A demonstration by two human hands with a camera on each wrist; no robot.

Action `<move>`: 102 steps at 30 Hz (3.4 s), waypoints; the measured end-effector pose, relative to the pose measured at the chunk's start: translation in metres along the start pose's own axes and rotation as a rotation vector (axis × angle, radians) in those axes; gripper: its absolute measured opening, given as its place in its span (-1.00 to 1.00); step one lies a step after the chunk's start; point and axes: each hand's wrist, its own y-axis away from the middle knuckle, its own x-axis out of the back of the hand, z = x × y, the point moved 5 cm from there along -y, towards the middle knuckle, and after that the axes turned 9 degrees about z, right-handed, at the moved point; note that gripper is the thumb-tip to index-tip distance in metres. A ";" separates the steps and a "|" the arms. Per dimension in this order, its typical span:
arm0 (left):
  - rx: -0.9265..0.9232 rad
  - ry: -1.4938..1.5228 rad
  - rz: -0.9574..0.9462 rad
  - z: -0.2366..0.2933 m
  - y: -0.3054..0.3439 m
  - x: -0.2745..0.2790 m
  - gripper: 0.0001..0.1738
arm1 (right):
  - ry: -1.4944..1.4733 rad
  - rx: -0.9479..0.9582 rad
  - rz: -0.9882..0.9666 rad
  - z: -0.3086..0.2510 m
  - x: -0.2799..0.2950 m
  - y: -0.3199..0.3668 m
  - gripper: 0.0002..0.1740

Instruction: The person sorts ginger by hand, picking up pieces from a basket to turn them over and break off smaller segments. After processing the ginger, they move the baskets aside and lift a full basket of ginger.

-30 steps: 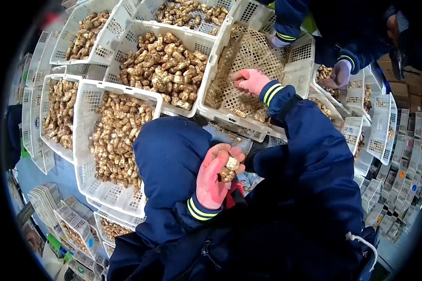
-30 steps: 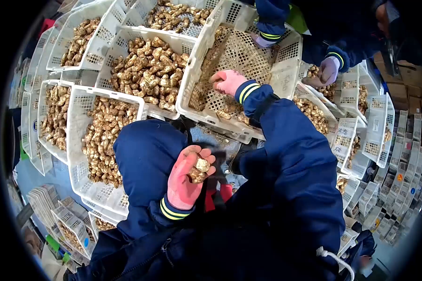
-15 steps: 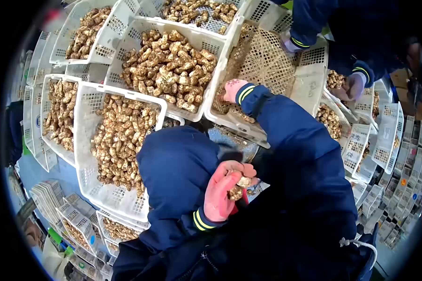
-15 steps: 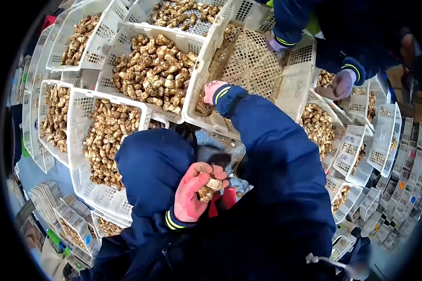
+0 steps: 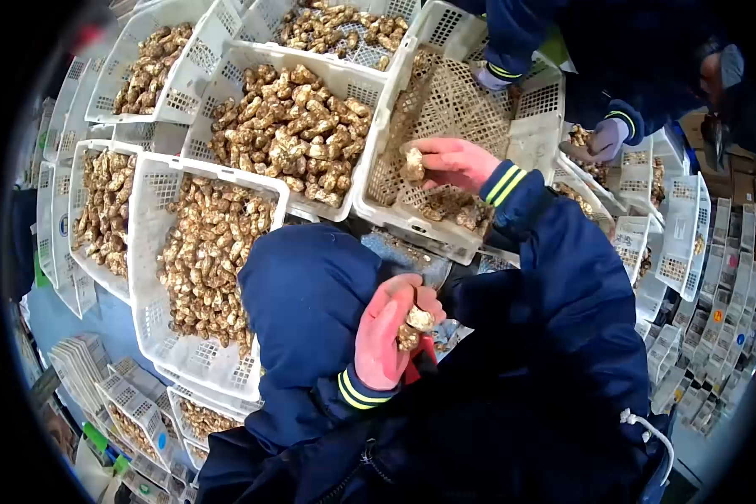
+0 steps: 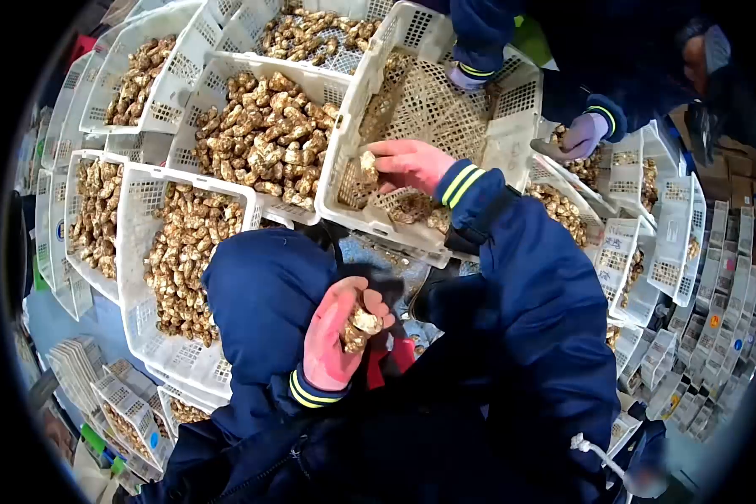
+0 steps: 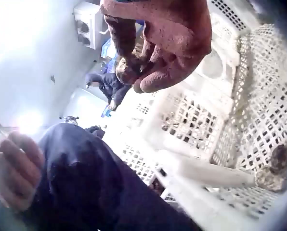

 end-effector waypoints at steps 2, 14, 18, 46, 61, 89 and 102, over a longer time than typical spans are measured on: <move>-0.027 -0.023 0.017 0.001 0.000 0.000 -0.49 | 0.108 0.025 -0.007 -0.015 -0.019 0.029 -0.50; -0.047 -0.160 -0.006 0.000 0.001 -0.005 -0.55 | 1.037 0.275 0.252 -0.031 0.002 0.036 -0.50; 0.078 0.017 -0.160 0.000 0.003 -0.012 -0.50 | 1.619 -0.113 0.074 0.040 0.054 -0.012 -0.46; 0.195 0.158 -0.177 -0.012 0.022 -0.025 -0.50 | -0.065 0.328 0.079 -0.022 -0.074 0.158 -0.29; 0.164 0.030 -0.145 -0.019 0.002 0.002 -0.31 | 0.835 0.588 0.300 0.043 -0.133 0.160 -0.17; 0.233 -0.250 -0.200 -0.037 0.006 -0.014 -0.52 | 1.371 -0.076 1.017 0.013 0.181 0.288 -0.42; 0.209 -0.298 -0.126 -0.025 0.002 -0.006 -0.50 | 2.066 0.067 -0.155 0.130 0.081 0.016 -0.69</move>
